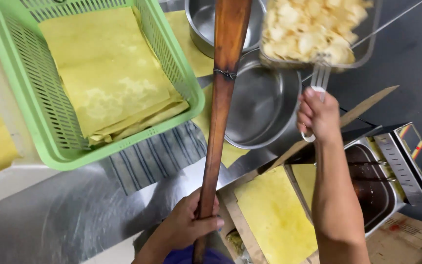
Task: Frying sliced potato chips in a deep fryer and draining them using a skimmer and basket.
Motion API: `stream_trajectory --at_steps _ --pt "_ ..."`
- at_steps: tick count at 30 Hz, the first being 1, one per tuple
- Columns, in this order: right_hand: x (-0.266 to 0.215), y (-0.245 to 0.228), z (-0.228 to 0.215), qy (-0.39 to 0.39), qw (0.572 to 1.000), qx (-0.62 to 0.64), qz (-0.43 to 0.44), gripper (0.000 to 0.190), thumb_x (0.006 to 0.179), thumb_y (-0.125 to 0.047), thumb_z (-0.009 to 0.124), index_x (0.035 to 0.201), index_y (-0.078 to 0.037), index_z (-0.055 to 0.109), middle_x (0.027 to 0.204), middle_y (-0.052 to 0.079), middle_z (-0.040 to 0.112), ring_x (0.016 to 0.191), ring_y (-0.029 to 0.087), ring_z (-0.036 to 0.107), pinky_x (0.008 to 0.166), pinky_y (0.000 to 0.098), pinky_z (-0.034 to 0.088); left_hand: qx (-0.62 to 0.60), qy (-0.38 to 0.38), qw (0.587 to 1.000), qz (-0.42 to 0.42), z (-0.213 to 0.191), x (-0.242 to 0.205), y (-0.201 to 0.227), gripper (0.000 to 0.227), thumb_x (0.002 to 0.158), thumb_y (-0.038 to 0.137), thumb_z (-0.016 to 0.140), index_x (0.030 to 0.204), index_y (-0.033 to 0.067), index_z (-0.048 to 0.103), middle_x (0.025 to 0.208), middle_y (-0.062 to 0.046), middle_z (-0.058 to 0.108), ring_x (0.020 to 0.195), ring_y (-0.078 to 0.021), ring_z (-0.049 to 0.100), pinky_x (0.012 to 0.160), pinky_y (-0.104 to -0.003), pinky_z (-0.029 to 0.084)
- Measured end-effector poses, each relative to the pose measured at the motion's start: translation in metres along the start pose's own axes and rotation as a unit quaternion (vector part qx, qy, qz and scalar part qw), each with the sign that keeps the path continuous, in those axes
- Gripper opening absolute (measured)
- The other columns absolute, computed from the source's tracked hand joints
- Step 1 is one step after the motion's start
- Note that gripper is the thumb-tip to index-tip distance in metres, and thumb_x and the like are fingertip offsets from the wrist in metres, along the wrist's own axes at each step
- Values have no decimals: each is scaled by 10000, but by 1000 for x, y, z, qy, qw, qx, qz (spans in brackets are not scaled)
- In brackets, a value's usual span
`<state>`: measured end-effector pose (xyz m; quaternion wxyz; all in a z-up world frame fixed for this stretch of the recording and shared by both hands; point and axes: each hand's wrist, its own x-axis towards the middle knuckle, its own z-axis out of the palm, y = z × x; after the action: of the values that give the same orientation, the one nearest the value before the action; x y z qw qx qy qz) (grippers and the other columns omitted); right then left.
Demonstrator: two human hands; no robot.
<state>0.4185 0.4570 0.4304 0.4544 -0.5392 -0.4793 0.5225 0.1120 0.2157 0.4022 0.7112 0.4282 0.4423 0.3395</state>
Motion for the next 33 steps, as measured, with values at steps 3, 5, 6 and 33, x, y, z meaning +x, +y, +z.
stream_trajectory --at_steps 3,5,6,33 --pt "71 24 40 -61 997 45 -7 292 1035 -343 617 905 -86 565 553 -47 284 373 50 256 274 266 266 1 9 1000 1 -15 -14 1 264 828 121 849 939 125 610 788 37 585 748 -106 586 744 -278 520" --pt "99 27 72 -77 996 40 -4 276 1048 -306 588 887 -85 549 565 -42 306 374 57 266 280 272 298 -23 1 999 -31 -23 -25 17 244 840 133 823 952 107 607 804 29 545 764 -105 549 761 -268 479" --pt "113 30 88 -92 995 35 0 267 1061 -269 558 870 -84 532 578 -36 328 375 64 275 287 278 331 -48 -8 997 -63 -26 -32 25 230 853 146 796 965 89 603 820 21 504 780 -103 513 778 -258 438" --pt "-203 51 55 187 974 -116 43 502 957 -316 619 1398 -106 505 903 31 571 649 169 615 650 300 570 273 -158 940 128 99 72 -25 457 691 485 820 857 143 567 763 40 636 761 -199 624 712 -344 461"
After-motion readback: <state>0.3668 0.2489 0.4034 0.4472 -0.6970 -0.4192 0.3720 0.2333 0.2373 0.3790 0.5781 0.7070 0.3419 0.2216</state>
